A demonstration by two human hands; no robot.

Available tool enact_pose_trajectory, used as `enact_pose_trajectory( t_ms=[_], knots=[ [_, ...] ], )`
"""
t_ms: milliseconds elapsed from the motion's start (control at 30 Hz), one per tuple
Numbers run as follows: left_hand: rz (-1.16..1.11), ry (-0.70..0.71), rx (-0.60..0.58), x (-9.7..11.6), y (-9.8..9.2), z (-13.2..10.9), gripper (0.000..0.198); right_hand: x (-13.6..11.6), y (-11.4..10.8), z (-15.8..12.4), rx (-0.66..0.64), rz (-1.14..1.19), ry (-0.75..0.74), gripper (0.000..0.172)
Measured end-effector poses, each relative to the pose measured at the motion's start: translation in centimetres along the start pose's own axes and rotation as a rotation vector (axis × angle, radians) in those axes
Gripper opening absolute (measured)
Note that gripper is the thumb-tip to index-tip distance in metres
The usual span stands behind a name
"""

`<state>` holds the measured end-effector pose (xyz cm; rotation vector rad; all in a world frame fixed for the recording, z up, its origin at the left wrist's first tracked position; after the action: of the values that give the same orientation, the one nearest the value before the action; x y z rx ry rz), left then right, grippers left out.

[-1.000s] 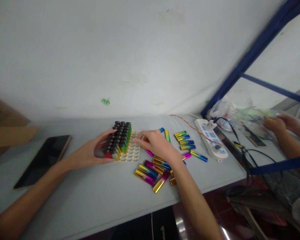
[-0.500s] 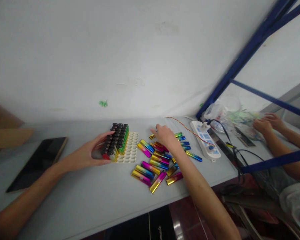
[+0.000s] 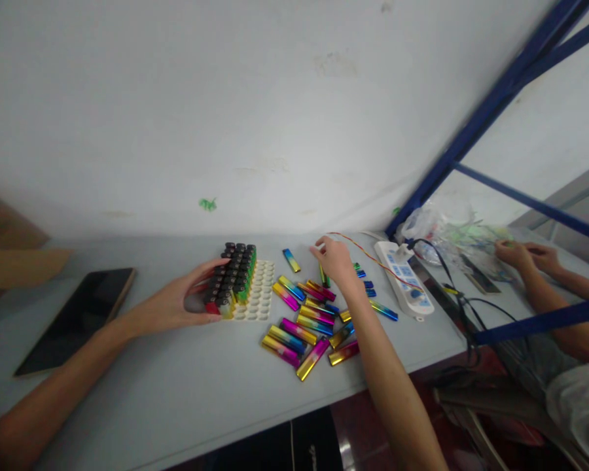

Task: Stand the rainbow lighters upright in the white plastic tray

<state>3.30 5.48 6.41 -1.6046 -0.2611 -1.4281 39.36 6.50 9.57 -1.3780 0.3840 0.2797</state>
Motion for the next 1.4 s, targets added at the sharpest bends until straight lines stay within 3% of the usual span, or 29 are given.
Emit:
enact_pose_trajectory(
  t_ms=[100, 200, 300, 367, 433, 567, 667, 767, 867, 1033, 1233, 1400],
  knots=[
    [0.006, -0.013, 0.002, -0.2, 0.0, 0.0, 0.107, 2.0, -0.7, -1.4, -0.001, -0.092, 0.05, 0.032],
    [0.01, -0.021, -0.005, -0.6, -0.1, 0.0, 0.108, 2.9, 0.5, -2.3, -0.11, -0.103, 0.061, 0.041],
    [0.017, -0.029, -0.011, -0.9, -0.1, -0.1, 0.109, 2.8, 1.4, -2.1, -0.105, 0.021, 0.027, 0.029],
    [0.018, -0.032, -0.011, -1.0, -0.2, -0.1, 0.11, 2.5, 1.4, -1.7, -0.035, 0.19, -0.012, 0.023],
    [0.012, -0.027, -0.01, -1.0, -0.2, -0.1, 0.112, 1.9, 1.2, -1.2, 0.001, 0.451, -0.051, 0.034],
    [0.016, -0.038, -0.001, -0.8, -0.2, -0.1, 0.112, -0.2, 1.0, -0.3, -0.058, 0.855, -0.096, 0.056],
    [0.039, -0.053, 0.008, -0.8, -0.3, -0.2, 0.112, -1.7, 0.7, 0.4, -0.026, 0.875, -0.113, 0.056],
    [0.062, -0.056, 0.018, -0.8, -0.3, -0.2, 0.112, -2.7, 0.1, 0.5, 0.091, 0.799, -0.129, 0.052],
    [0.071, -0.058, 0.024, -0.7, -0.3, -0.3, 0.112, -3.0, 0.0, -0.1, 0.14, 0.89, -0.087, 0.051],
    [0.073, -0.05, 0.01, -0.5, -0.3, -0.4, 0.105, -3.9, 0.7, -1.8, 0.016, 1.015, -0.122, 0.057],
    [0.085, -0.044, 0.011, -0.7, -0.3, -0.5, 0.105, -6.3, 2.5, -3.9, -0.348, 1.14, -0.158, 0.052],
    [0.071, -0.049, 0.013, -0.7, -0.3, -0.5, 0.105, -7.5, 2.9, -4.4, -0.289, 1.144, -0.166, 0.056]
  ],
)
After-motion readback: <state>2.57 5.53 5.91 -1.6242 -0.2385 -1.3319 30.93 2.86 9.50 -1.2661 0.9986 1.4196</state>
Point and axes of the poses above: each hand's wrist, its own z-axis towards the middle knuckle, its own y-axis out of the palm, x = y × z, the point moved 4 cm from there along z, towards the middle knuckle, and after that the axes turned 6 degrees about z, right-handed, at the moved point
